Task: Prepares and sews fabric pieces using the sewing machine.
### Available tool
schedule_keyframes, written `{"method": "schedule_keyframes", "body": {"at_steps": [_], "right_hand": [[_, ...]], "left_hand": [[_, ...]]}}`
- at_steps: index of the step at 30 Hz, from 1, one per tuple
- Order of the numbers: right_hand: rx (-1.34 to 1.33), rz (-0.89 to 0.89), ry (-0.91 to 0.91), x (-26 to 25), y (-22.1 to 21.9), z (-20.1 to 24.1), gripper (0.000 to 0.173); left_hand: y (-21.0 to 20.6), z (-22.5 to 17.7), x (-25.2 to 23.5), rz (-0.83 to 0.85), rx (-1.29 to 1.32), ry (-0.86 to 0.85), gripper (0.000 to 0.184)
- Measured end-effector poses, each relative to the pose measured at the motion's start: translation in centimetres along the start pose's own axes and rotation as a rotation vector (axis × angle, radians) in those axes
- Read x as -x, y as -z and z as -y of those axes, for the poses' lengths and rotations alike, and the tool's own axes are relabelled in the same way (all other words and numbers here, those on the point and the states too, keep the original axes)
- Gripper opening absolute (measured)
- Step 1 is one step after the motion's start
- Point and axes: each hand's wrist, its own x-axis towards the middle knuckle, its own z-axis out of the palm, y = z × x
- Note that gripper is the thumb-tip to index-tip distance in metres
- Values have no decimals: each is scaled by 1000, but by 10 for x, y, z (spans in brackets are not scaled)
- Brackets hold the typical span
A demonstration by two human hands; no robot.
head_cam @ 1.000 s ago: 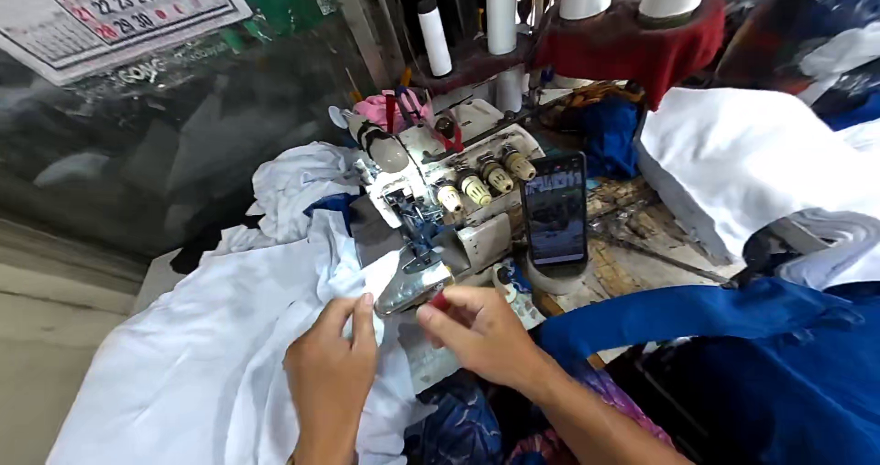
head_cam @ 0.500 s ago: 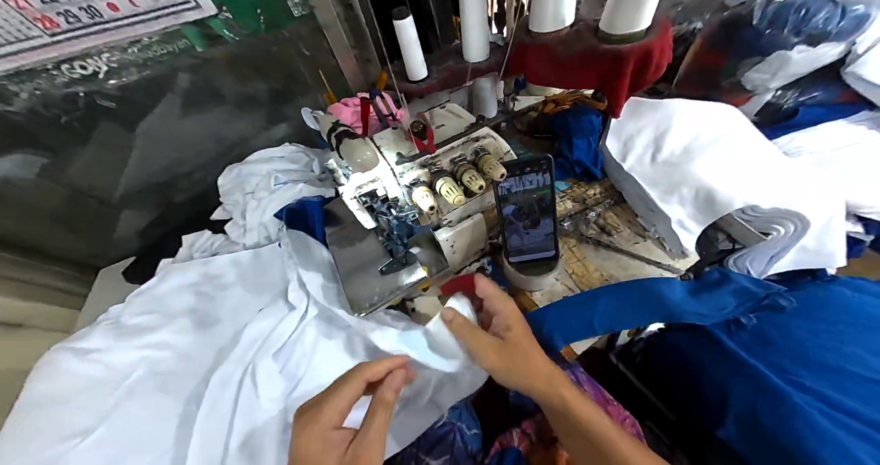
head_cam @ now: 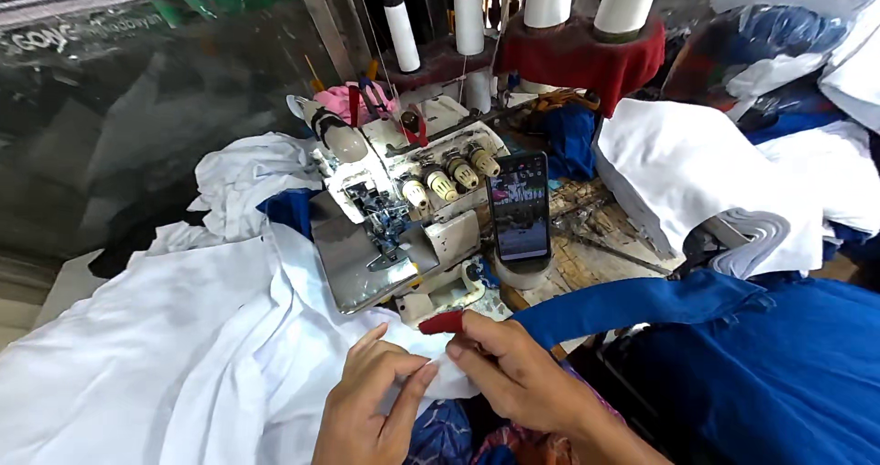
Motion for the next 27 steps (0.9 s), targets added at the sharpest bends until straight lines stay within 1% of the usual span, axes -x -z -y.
{"method": "schedule_keyframes", "body": {"at_steps": [3,7,10,13,16,17,18,20,21,22,24,25,27], "right_hand": [[-28,2,-11,0,3,-4,23],[31,52,2,0,7,-1,25],[81,45,20,-1,8,2,21],[49,8,34,-2,6,6,19],[-65,-119,65,-3,-4,10,26],[-113,-134,71,-3,-8,11,32],[-150,-125,66,-2,-12,13,36],[-181,-50,4,1,-16,15,45],[-172,-3,-32,4,-17,15,46],[-157,27,-49,7,-16,16,41],[-137,-30,-32,11,-17,16,24],[-122,-86,-7,11,-17,16,19],[-113,-180,54,9,-16,20,16]], "left_hand": [[4,2,4,0,-11,24,11],[3,2,3,6,1,52,13],[3,-2,-2,93,-4,66,20],[3,-6,-7,154,-17,39,24],[9,-15,-15,158,-57,10,25],[12,-19,-19,150,-89,-8,25],[15,-24,-22,140,-132,-30,25],[22,-33,-28,120,-216,-75,27],[26,-37,-31,103,-249,-89,28],[29,-41,-33,88,-280,-95,29],[36,-49,-39,76,-321,-108,28],[38,-53,-42,86,-325,-117,27],[43,-58,-48,133,-356,-146,27]]}}
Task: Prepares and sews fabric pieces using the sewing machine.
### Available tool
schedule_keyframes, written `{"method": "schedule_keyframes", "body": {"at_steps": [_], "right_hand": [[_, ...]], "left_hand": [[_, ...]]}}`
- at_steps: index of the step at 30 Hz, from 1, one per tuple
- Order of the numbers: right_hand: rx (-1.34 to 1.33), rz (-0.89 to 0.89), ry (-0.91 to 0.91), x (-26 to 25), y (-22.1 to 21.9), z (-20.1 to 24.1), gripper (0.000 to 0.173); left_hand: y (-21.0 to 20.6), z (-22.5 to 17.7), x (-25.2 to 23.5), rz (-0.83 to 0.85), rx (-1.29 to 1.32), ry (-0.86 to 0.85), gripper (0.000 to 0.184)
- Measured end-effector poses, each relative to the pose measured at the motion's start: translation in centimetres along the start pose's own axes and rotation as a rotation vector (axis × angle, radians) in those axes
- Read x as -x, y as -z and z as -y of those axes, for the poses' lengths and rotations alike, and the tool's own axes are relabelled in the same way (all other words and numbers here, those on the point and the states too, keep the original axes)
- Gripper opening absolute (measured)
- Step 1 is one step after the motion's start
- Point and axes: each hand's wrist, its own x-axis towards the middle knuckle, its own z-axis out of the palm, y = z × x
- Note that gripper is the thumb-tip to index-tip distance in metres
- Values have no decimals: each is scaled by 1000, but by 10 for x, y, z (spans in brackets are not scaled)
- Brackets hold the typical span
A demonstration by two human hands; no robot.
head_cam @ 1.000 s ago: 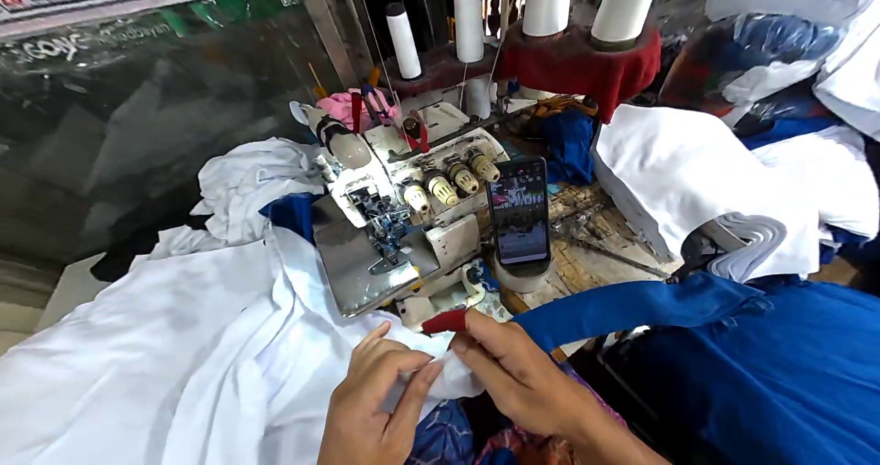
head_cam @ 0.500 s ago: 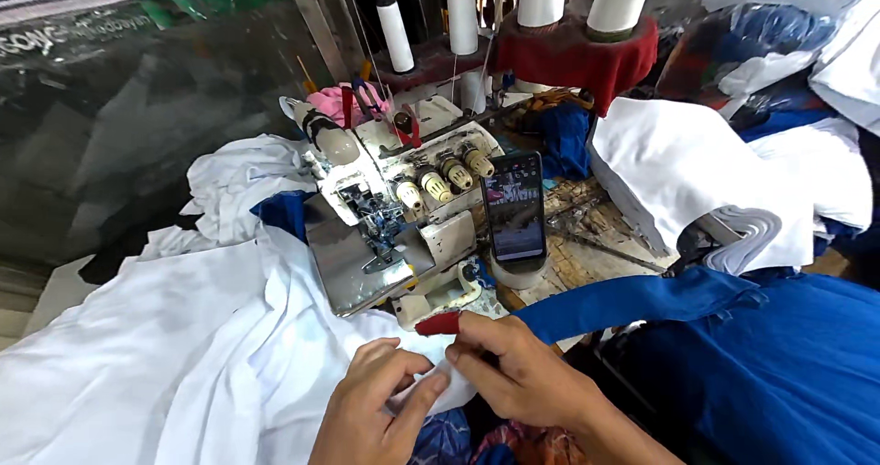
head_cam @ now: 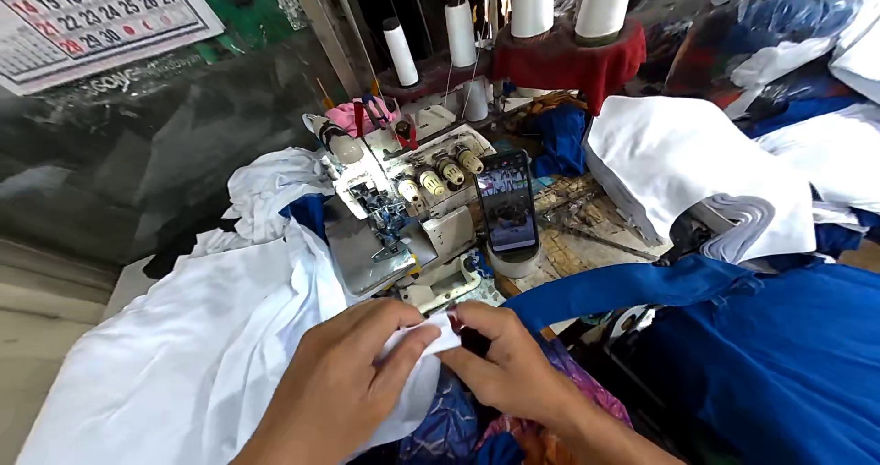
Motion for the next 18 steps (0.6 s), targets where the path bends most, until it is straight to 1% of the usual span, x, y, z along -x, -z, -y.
{"method": "schedule_keyframes", "body": {"at_steps": [2,4,6,8,10,15,18], "right_hand": [[-49,-61,38,-4,-3,6,18],[-115,-91,31,-4,-12,13,22],[-117,-34,22,-1,-22,16,29],[-71,51,41,8,-25,13,24],[-42,95,31,17,-21,4,19],[-44,113,-52,32,-11,-14,20],[-47,79,-60,29,-12,-16,17]], "left_hand": [[11,-5,-9,16,-64,-51,27],[27,-19,-22,-19,-116,-85,26],[42,-35,-34,-80,-146,-120,24],[52,-43,-40,-136,-166,-130,22],[57,-41,-39,-181,-159,-131,23],[46,-21,-26,-232,-118,-103,21],[43,-13,-24,-241,-127,-97,21]]}}
